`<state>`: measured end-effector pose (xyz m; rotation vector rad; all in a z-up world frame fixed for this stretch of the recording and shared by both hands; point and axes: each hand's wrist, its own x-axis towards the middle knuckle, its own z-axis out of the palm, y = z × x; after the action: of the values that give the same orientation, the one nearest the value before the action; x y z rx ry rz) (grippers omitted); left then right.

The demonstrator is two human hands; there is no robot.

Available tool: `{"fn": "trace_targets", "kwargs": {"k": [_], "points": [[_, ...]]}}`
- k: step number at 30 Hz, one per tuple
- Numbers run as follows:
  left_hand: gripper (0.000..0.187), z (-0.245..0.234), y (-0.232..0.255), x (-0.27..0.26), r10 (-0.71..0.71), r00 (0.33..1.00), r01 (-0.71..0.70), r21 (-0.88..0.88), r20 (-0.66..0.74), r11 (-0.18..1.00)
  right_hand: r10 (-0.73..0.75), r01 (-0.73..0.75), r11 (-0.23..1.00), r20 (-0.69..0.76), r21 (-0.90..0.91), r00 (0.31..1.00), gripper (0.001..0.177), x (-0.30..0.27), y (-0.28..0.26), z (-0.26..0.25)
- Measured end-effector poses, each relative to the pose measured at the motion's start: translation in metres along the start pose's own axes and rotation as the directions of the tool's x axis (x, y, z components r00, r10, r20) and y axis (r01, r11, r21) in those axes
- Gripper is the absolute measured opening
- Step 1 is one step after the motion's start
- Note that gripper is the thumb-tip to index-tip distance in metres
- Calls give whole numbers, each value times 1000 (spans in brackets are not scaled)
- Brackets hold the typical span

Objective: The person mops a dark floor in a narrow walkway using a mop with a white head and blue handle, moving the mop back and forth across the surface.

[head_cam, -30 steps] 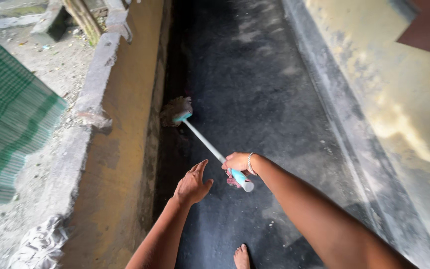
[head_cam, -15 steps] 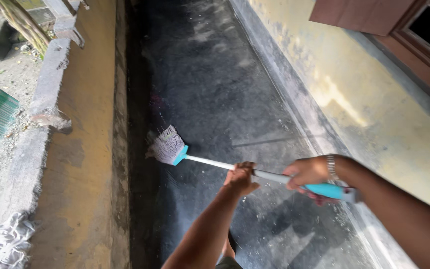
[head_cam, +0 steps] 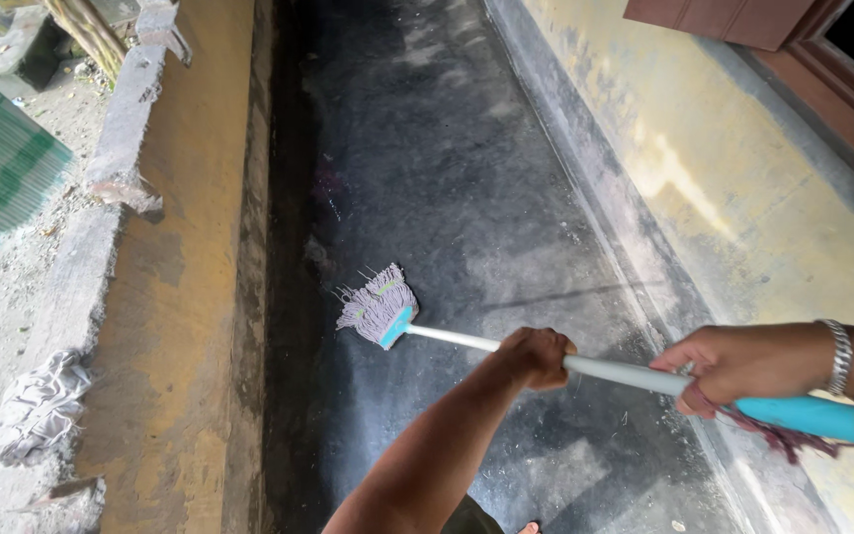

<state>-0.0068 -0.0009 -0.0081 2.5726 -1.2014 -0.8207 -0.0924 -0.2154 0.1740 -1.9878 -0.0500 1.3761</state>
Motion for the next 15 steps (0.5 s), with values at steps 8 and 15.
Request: {"fn": "trace_targets", "kwargs": {"k": [8,15], "points": [[22,-2,-99,-20,-197,976,184,-134,-91,974,-20,8,984,-67,-176,998,29,100,-72,7],[19,-22,-177,16,-282,953,262,-171,-108,950,-41,38,999,-97,-27,994,39,169,-93,-46]]}}
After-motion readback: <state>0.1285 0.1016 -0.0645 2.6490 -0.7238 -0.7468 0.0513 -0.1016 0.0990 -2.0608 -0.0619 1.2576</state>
